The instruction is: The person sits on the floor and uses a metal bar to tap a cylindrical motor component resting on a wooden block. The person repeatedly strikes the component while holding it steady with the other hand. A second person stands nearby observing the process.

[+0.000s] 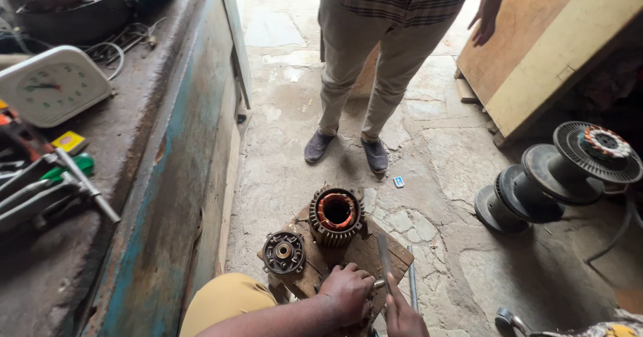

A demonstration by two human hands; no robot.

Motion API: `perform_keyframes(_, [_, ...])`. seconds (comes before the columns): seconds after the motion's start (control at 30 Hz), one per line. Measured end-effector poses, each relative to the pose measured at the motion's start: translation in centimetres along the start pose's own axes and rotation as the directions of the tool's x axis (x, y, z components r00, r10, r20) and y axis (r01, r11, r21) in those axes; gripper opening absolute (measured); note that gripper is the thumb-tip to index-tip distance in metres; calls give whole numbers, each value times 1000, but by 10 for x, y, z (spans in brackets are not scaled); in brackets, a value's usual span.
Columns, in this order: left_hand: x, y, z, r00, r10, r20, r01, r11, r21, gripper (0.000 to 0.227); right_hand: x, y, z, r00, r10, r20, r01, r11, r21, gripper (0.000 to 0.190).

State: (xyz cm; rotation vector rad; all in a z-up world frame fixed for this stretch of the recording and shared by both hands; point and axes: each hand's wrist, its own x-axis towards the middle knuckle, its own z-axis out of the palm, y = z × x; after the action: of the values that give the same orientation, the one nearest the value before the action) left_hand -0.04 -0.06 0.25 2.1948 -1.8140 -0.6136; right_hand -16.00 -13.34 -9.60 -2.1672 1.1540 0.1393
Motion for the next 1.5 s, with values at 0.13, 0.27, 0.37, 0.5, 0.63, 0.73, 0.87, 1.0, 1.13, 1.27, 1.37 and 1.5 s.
perform_keyframes(0.13, [0, -1, 5, 999, -3, -47, 3, 1000, -9, 36, 0, 33, 41, 982, -168, -84, 183, 957, 224, 56])
perform_keyframes(0.27, [4, -4, 7, 999, -6, -39, 6, 1000, 16, 35, 13, 58, 63, 914, -373, -157, 405, 828, 388, 56])
perform_keyframes(0.37, [-5, 3, 10, 998, -13, -66, 14, 1000, 25, 37, 4, 69, 65, 862, -471, -188, 505, 762, 405, 56])
perform_keyframes(0.5, [-1, 2, -5, 1000, 11, -21, -10, 999, 35, 56, 9, 62, 58, 871, -464, -160, 480, 742, 468, 57])
perform_keyframes(0.63, [-2, 6, -10, 998, -3, 60, 1, 1000, 30, 61, -14, 69, 45, 938, -348, -2, 308, 829, 467, 62])
perform_keyframes(0.73, [-3, 9, -18, 997, 15, 72, -19, 999, 51, 59, -19, 66, 40, 951, -306, -43, 287, 825, 486, 63])
perform_keyframes(0.87, [-8, 12, -24, 997, -11, 71, 7, 998, 56, 58, -17, 69, 46, 954, -295, -49, 280, 824, 492, 66])
perform_keyframes(1.0, [-10, 14, -24, 999, 3, 37, -6, 997, 80, 56, -22, 81, 53, 960, -275, -43, 259, 828, 497, 68])
perform_keyframes(1.13, [-10, 13, -26, 999, 1, 40, -5, 996, 94, 57, -19, 78, 52, 960, -275, -47, 262, 829, 495, 70])
perform_keyframes(1.27, [-10, 13, -23, 999, -13, 41, 10, 996, 90, 54, -20, 74, 49, 959, -282, -37, 264, 830, 492, 72])
perform_keyframes(1.37, [-10, 12, -21, 1000, 13, 10, -14, 997, 79, 54, -23, 74, 49, 960, -278, -41, 261, 828, 496, 74])
perform_keyframes(1.5, [-9, 11, -23, 1000, 14, 23, -16, 996, 92, 55, -20, 74, 52, 960, -275, -44, 260, 827, 499, 77])
